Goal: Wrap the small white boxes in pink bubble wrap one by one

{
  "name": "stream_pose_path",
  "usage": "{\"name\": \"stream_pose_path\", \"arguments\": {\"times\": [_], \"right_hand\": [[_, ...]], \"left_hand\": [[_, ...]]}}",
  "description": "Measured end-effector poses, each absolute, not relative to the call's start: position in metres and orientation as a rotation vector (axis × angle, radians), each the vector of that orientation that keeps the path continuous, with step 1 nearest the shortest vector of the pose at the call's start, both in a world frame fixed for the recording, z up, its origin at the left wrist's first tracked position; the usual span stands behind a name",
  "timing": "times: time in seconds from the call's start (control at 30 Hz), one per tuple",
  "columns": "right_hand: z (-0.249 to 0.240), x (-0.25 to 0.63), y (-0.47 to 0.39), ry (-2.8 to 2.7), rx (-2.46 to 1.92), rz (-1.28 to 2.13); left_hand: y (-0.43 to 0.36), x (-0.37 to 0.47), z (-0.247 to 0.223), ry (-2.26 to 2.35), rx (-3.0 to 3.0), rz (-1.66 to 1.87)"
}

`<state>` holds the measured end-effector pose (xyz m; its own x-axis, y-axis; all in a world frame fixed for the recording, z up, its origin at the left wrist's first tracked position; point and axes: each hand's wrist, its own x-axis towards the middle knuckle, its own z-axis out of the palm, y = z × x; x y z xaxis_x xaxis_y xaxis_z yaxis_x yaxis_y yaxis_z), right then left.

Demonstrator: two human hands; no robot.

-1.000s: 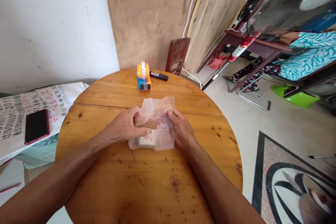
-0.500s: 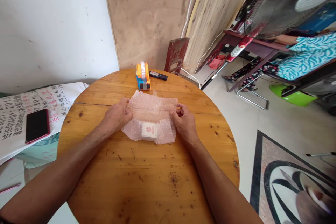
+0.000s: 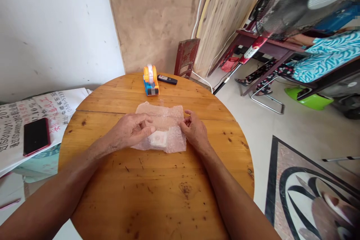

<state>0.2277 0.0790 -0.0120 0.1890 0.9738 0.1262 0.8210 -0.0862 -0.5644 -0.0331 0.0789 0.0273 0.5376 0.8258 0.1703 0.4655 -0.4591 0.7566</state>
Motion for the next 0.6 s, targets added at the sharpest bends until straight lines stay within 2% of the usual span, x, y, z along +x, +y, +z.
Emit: {"name": "stream_pose_path", "arguments": {"times": [0.2, 0.33, 0.5, 0.6], "right_hand": [[-0.011, 0.227, 0.078, -1.719, -1.961, 0.388], [-0.012, 0.228, 0.078, -1.746, -1.955, 0.357], [-0.012, 0.227, 0.078, -1.751, -1.967, 0.355], [-0.011, 0.226, 0.077, -1.754, -1.975, 0.349]], "left_hand": [[0.061, -0.04, 0.056, 0.532, 1.967, 0.313], [0.049, -0.023, 0.046, 0.199, 1.968, 0.119], [0.046, -0.013, 0.031, 0.127, 1.955, 0.073], [0.052, -0.022, 0.035, 0.294, 1.872, 0.096]]}}
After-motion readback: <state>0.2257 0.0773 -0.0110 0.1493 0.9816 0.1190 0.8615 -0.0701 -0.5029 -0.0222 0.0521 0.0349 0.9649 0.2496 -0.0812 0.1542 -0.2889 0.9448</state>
